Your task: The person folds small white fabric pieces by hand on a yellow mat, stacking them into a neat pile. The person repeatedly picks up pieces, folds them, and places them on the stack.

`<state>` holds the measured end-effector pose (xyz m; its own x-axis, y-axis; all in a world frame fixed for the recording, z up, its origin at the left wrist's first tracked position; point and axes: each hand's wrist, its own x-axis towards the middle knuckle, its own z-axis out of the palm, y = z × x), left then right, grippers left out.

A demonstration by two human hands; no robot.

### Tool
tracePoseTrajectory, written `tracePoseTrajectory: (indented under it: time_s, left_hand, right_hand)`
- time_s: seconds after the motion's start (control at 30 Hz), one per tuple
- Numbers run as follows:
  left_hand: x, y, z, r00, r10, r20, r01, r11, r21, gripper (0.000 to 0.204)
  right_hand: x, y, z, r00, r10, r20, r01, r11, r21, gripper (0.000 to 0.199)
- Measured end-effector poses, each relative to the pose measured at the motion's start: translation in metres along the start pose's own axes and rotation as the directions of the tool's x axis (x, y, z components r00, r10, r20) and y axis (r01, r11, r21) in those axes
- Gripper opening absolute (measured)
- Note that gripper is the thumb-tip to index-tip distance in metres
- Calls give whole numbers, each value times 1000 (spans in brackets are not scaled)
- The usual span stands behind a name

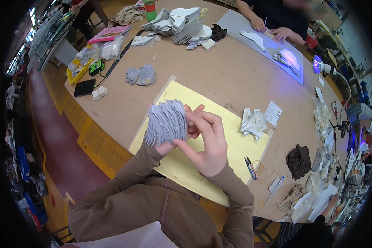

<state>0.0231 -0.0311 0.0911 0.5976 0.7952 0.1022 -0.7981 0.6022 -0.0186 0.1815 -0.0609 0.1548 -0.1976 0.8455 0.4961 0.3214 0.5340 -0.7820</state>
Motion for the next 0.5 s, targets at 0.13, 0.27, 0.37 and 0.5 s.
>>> tracePoseTrajectory:
  time_s: [0.13, 0.27, 0.37, 0.5]
  left_hand:
    - [-3, -5, 0, 999, -24, -30, 21, 997, -75, 89]
    - [-8, -2, 9, 993, -30, -115, 4, 975, -223, 83]
    - [-9, -2, 10, 992, -16, -127, -11, 977, -212, 79]
    - [-8, -2, 13, 980, 29, -196, -52, 993, -110, 75]
  right_hand:
    - [-1, 2, 7, 998, 54, -16, -54, 999, -5, 61]
    - [1, 9, 1, 972, 230, 37, -233, 948, 216, 53]
    - [2, 11, 0, 950, 307, 62, -310, 892, 329, 49]
    - [3, 16, 3, 957, 286, 45, -282, 885, 370, 44]
